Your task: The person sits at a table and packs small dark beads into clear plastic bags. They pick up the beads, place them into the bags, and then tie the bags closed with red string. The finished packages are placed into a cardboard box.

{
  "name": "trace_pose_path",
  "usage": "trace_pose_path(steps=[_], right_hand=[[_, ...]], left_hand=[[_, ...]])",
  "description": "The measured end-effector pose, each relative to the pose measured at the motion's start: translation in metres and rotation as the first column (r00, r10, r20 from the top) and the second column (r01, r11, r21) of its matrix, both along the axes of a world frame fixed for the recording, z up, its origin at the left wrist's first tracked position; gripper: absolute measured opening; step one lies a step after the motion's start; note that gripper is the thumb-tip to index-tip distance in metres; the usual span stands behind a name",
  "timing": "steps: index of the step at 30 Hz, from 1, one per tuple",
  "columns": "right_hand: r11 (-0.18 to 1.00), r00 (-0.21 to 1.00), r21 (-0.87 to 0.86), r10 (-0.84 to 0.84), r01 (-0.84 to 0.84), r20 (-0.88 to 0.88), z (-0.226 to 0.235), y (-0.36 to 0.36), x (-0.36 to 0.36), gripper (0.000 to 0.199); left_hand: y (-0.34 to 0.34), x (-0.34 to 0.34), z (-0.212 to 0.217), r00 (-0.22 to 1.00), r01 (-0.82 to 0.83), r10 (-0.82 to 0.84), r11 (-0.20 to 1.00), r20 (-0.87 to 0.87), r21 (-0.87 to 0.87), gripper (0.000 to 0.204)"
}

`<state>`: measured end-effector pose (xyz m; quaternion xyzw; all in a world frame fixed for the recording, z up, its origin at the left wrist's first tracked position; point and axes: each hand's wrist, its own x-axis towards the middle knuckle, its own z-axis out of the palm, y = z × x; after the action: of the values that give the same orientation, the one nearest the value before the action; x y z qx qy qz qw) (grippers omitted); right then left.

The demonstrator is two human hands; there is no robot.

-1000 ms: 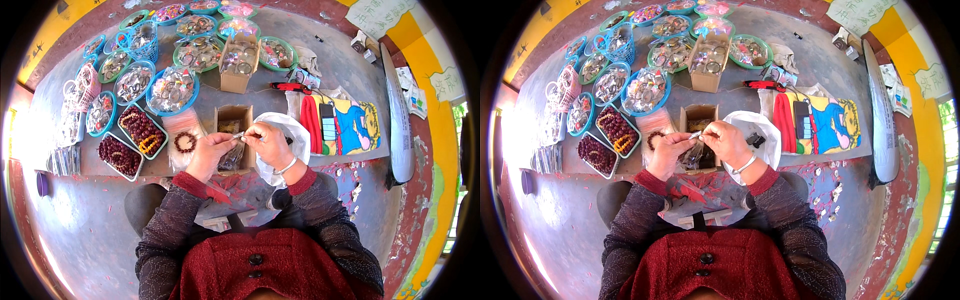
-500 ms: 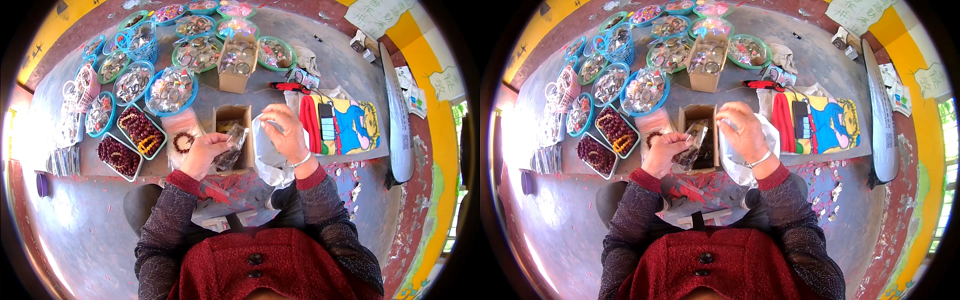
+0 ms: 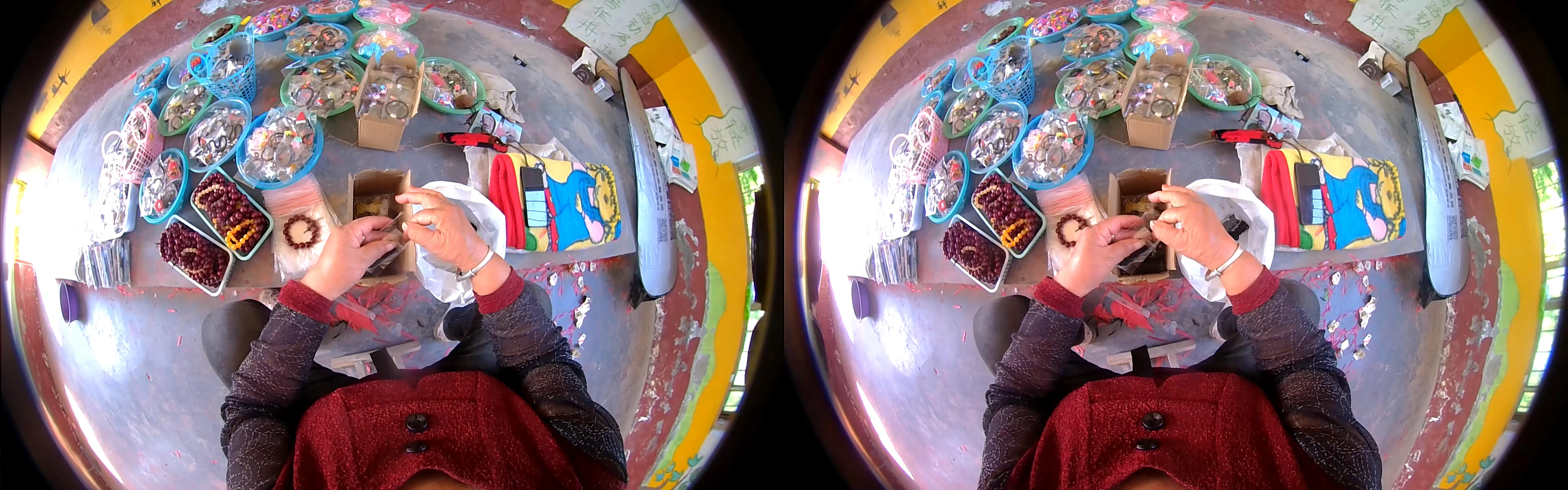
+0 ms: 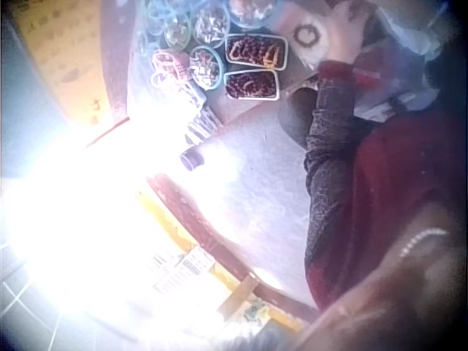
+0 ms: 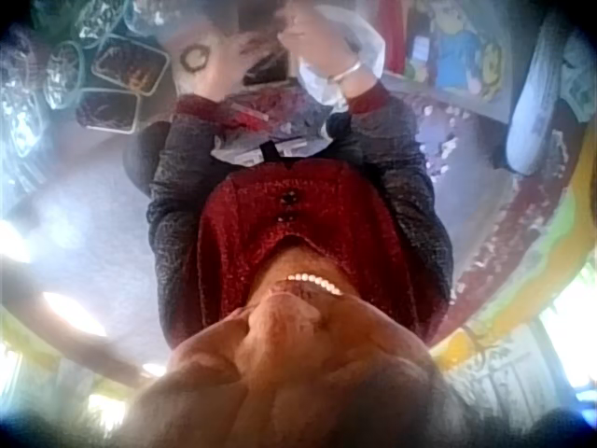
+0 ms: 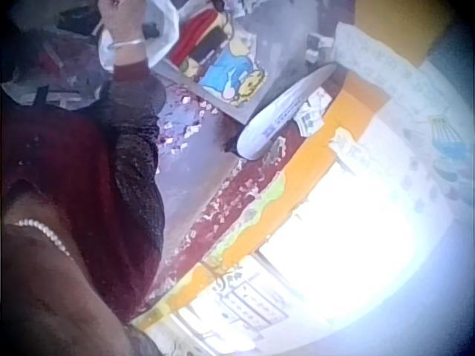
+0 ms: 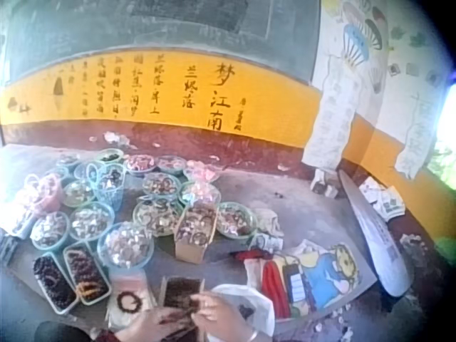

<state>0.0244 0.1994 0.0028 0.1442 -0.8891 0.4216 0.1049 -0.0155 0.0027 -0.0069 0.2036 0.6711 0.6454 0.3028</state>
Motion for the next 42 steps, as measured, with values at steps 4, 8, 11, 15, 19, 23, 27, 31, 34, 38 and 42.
trace_pose_path(steps=[4, 8, 11, 15, 19, 23, 27, 31, 34, 38, 42], right_hand=[[0.992, 0.953, -0.119, 0.082, -0.049, 0.291, 0.002, 0.004, -0.001, 0.016], [0.977, 0.908, -0.151, 0.199, -0.153, 0.369, 0.003, 0.006, -0.001, 0.018], [0.981, 0.935, -0.078, 0.195, -0.180, 0.294, -0.003, 0.006, 0.000, 0.017], [0.994, 0.968, -0.042, 0.111, -0.104, 0.224, -0.001, -0.002, 0.002, 0.016], [0.989, 0.950, -0.133, 0.105, -0.068, 0.294, 0.006, -0.006, 0.002, 0.013], [0.986, 0.947, -0.139, 0.130, -0.093, 0.292, 0.007, -0.006, 0.002, 0.011], [0.979, 0.964, -0.191, 0.113, -0.068, 0.239, 0.005, -0.004, 0.001, 0.012], [0.980, 0.967, -0.201, 0.053, -0.002, 0.251, 0.008, 0.008, 0.000, 0.009], [0.980, 0.966, -0.193, 0.005, 0.046, 0.258, 0.012, 0.012, -0.001, 0.008], [0.987, 0.978, -0.142, -0.043, 0.073, 0.205, 0.015, 0.020, 0.000, 0.007], [0.930, 0.954, -0.343, -0.024, 0.131, 0.300, 0.021, 0.037, 0.000, 0.008]], left_hand=[[-0.002, 0.002, 0.003, 0.997, 0.071, -0.073, 0.996, -0.040, -0.052, 0.042], [-0.004, 0.005, 0.014, 0.974, 0.106, -0.126, 0.988, -0.186, -0.110, 0.045], [-0.004, 0.004, 0.010, 0.968, 0.131, -0.158, 0.981, -0.196, -0.144, 0.047], [-0.003, 0.005, 0.009, 0.984, 0.074, -0.089, 0.993, -0.156, -0.097, 0.048], [-0.003, 0.003, 0.006, 0.990, 0.060, -0.071, 0.994, -0.120, -0.092, 0.049], [-0.001, 0.003, 0.001, 0.987, 0.055, -0.067, 0.995, -0.149, -0.086, 0.049], [-0.001, 0.001, -0.003, 0.993, 0.067, -0.071, 0.996, -0.091, -0.055, 0.046], [-0.005, -0.003, 0.002, 0.991, 0.094, -0.101, 0.992, 0.091, 0.084, 0.043], [-0.009, -0.007, -0.001, 0.991, 0.100, -0.102, 0.995, 0.089, 0.024, 0.041], [-0.014, -0.012, -0.007, 0.988, 0.102, -0.099, 0.995, 0.117, -0.018, 0.039], [-0.019, -0.014, -0.011, 0.978, 0.010, -0.019, 0.999, 0.209, 0.046, 0.035]])
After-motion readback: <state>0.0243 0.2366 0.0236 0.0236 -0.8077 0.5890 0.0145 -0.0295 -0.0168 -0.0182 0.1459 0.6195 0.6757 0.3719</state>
